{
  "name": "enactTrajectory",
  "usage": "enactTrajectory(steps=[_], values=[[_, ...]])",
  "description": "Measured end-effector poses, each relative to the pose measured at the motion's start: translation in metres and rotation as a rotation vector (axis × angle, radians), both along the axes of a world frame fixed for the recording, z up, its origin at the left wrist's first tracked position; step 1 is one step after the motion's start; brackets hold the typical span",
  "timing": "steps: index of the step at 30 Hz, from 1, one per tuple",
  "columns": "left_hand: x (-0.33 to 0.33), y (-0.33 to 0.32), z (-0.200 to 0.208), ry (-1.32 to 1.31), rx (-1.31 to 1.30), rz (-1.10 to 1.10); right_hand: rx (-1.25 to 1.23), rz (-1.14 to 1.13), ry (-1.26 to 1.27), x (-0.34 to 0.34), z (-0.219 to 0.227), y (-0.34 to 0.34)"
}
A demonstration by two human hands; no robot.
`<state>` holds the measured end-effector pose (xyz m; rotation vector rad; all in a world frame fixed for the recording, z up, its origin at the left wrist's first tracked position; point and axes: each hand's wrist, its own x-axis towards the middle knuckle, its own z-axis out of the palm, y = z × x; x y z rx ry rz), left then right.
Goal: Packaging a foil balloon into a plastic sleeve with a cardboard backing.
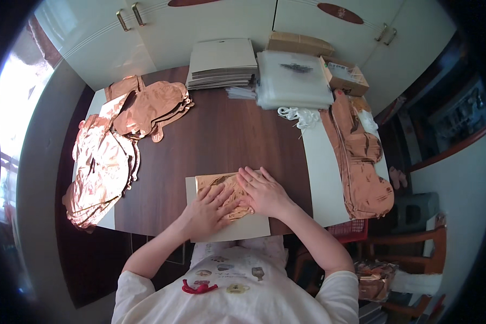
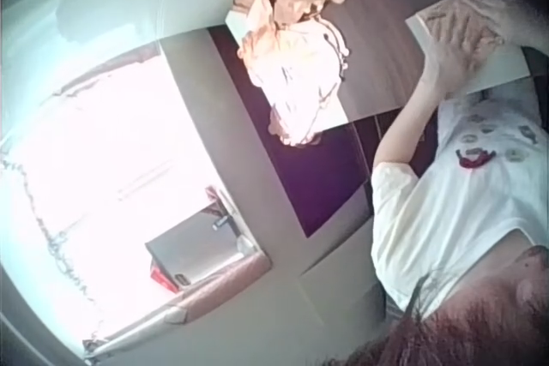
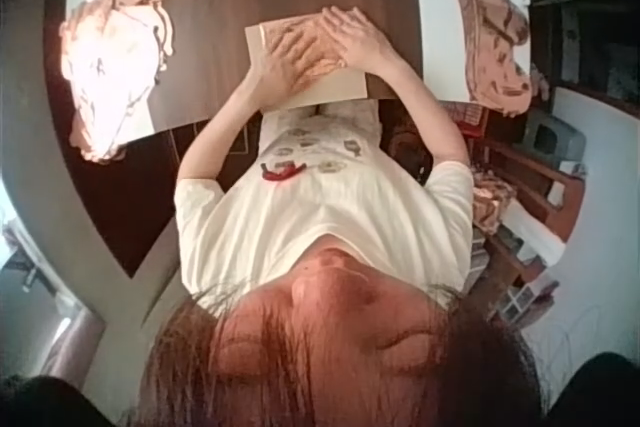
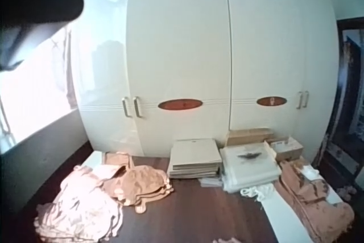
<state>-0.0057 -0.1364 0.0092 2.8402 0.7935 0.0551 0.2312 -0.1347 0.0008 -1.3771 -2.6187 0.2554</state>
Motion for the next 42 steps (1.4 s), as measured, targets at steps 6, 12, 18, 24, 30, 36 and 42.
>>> enactTrajectory(steps=[6, 12, 18, 24, 30, 36, 42], values=[[0.015, -0.057, -0.001, 0.026, 0.08, 0.188, -0.028, -0.03, -0.094, -0.001, 0.013, -0.015], [0.004, -0.072, 0.001, -0.036, 0.013, 0.242, 0.076, -0.174, -0.229, -0.028, 0.026, -0.08], [-0.003, -0.073, 0.006, 0.019, 0.015, 0.197, 0.113, 0.256, -0.013, 0.005, 0.051, -0.017], [-0.004, -0.076, -0.005, -0.019, 0.023, 0.201, -0.087, 0.61, -0.212, -0.004, 0.047, 0.045], [-0.004, -0.078, -0.007, -0.048, 0.021, 0.211, -0.14, 0.697, -0.396, -0.024, 0.051, 0.065], [-0.006, -0.075, -0.003, -0.031, 0.038, 0.202, -0.156, 0.736, -0.455, -0.029, 0.042, 0.073], [-0.024, -0.08, 0.014, 0.183, 0.055, 0.039, -0.176, 0.705, -0.505, -0.03, 0.044, 0.071]])
